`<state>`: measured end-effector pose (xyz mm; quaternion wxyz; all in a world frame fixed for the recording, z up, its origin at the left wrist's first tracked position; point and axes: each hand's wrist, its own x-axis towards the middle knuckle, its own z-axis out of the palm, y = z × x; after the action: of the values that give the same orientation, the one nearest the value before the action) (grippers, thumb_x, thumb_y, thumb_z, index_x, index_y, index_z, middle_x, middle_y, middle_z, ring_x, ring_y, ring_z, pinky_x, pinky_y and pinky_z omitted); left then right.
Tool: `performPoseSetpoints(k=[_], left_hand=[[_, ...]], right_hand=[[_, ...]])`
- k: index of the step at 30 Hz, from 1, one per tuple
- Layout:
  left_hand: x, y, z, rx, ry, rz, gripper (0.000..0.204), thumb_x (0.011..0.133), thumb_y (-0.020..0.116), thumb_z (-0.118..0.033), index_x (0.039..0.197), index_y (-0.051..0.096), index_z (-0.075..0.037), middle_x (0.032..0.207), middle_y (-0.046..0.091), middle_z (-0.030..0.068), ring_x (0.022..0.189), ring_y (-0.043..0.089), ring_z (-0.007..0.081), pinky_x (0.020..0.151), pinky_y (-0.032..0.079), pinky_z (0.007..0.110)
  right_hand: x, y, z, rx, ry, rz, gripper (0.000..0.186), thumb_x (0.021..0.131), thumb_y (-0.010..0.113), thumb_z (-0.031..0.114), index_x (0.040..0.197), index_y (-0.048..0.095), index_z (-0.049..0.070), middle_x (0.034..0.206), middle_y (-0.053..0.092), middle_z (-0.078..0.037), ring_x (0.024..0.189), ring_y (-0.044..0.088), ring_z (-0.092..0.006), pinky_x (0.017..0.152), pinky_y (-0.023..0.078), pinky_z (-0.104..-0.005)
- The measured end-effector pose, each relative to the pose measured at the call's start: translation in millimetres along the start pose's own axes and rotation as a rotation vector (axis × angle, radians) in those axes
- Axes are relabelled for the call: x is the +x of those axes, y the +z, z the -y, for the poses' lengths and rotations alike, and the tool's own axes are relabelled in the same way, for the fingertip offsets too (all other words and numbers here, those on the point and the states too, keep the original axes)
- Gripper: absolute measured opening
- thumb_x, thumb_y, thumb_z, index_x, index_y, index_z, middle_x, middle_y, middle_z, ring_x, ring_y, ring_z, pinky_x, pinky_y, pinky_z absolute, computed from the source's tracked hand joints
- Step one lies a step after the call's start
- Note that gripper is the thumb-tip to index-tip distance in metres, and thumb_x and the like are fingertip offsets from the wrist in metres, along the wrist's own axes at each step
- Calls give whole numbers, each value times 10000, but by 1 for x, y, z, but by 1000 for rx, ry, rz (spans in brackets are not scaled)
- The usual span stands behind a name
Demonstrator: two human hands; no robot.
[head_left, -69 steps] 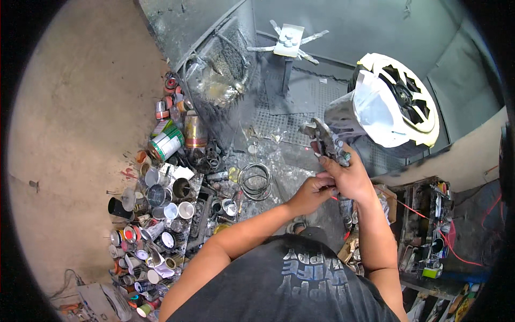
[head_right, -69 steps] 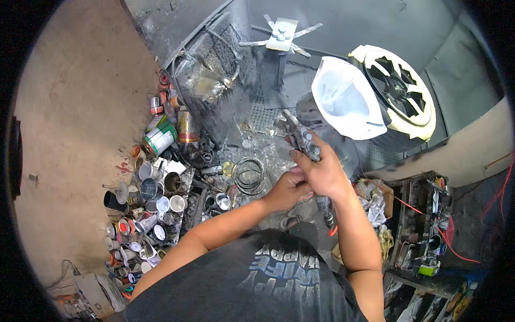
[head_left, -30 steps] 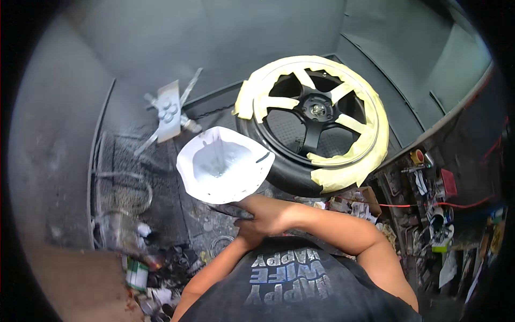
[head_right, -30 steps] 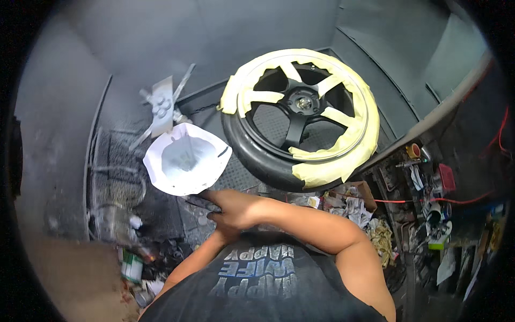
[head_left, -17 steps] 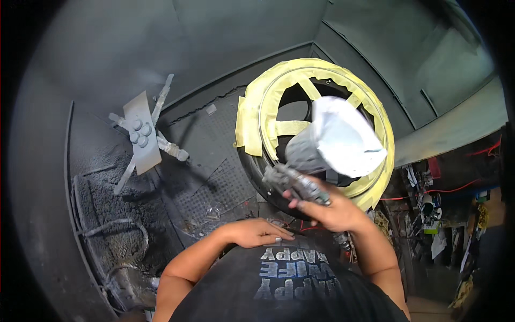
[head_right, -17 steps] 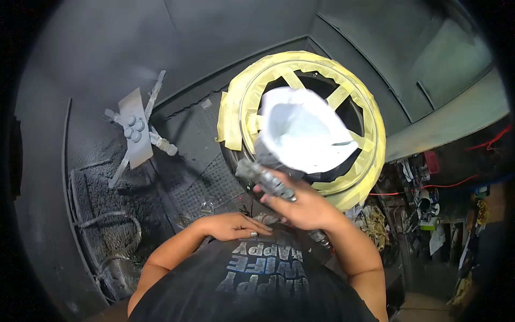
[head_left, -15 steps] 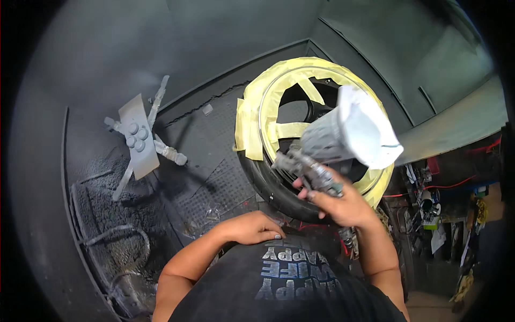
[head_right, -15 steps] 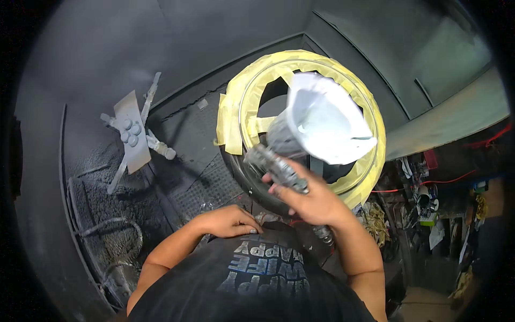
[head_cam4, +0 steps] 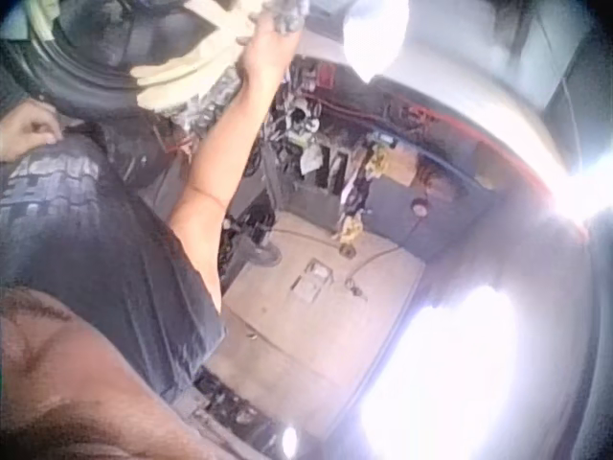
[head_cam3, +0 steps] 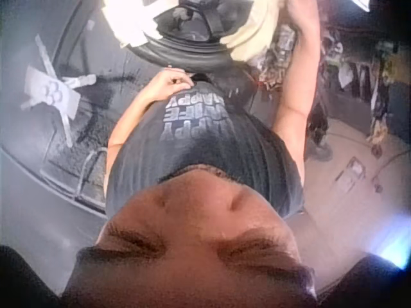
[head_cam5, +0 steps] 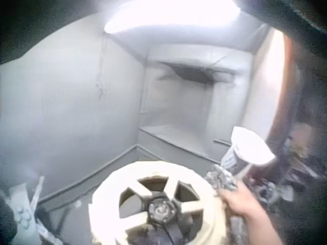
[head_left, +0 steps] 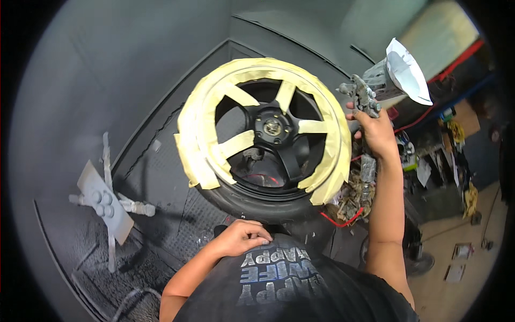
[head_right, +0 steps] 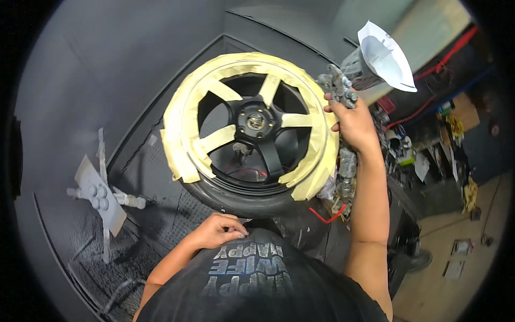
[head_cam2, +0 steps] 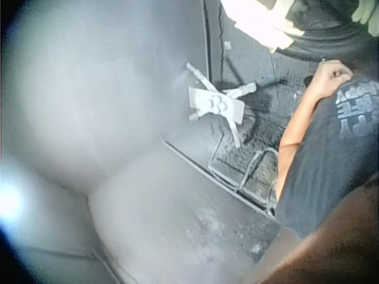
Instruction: The person stirs paint in a can with a stick, pours the paint into a spray gun canister, attaches the spray gun, and begins spraying the inside of a car rim.
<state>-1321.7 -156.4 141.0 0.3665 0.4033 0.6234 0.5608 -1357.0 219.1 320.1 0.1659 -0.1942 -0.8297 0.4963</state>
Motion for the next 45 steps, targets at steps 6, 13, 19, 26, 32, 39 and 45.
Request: performPoseSetpoints(k=[6, 13, 19, 26, 32, 39, 45], left_hand=[[6, 2, 9, -22, -46, -54, 127, 877, 761, -47, 999, 785, -20, 916, 768, 86, 797, 706, 184, 702, 528, 312], [45, 33, 1, 47, 27, -3, 145, 934, 725, -123, 1034, 771, -27, 986, 766, 98, 861, 717, 199, 736, 535, 329], [71, 74, -4, -3, 83, 65, 168, 955, 716, -144, 1067, 755, -26, 965, 742, 82, 814, 684, 188, 704, 518, 336], [52, 72, -14, 22, 86, -78, 138, 928, 728, -114, 1027, 749, -19, 929, 734, 88, 779, 673, 193, 701, 515, 342], [24, 31, -7, 26, 121, -243, 132, 904, 740, -96, 1019, 741, -30, 933, 731, 88, 815, 680, 231, 724, 524, 359], [-29, -67, 8, 588, 274, -763, 338, 822, 763, -154, 1136, 717, -38, 1144, 693, 148, 1055, 644, 364, 958, 497, 454], [-22, -147, 38, 968, 11, -569, 654, 877, 722, -416, 1377, 579, -20, 1449, 532, 203, 1421, 428, 397, 1190, 303, 549]], right_hand=[[-40, -84, -56, -95, 227, -116, 344, 920, 649, 168, 1226, 651, 11, 1147, 740, -62, 929, 704, -137, 555, 520, -276], [-130, -97, -88, -9, 383, 114, 413, 924, 644, 144, 1316, 602, 21, 1125, 716, -57, 933, 688, -149, 577, 538, -287], [-176, -76, -90, 215, 310, 442, 324, 945, 654, -2, 1266, 613, -25, 1119, 708, -82, 961, 679, -128, 600, 542, -256], [-161, -14, -18, 354, 341, 875, 467, 954, 620, 21, 1408, 522, -29, 1275, 668, -104, 943, 670, -108, 653, 559, -233], [-139, 58, 27, 355, 210, 978, 556, 937, 628, 28, 1466, 468, -34, 1272, 676, -93, 921, 649, -82, 623, 531, -207], [-115, 130, 82, 274, 221, 876, 528, 898, 620, -9, 1416, 516, -16, 1238, 693, -87, 1084, 687, -143, 633, 535, -215], [-107, 162, 87, 177, 290, 778, 633, 919, 557, -123, 1520, 447, 43, 1301, 676, -46, 944, 651, -92, 650, 534, -229]])
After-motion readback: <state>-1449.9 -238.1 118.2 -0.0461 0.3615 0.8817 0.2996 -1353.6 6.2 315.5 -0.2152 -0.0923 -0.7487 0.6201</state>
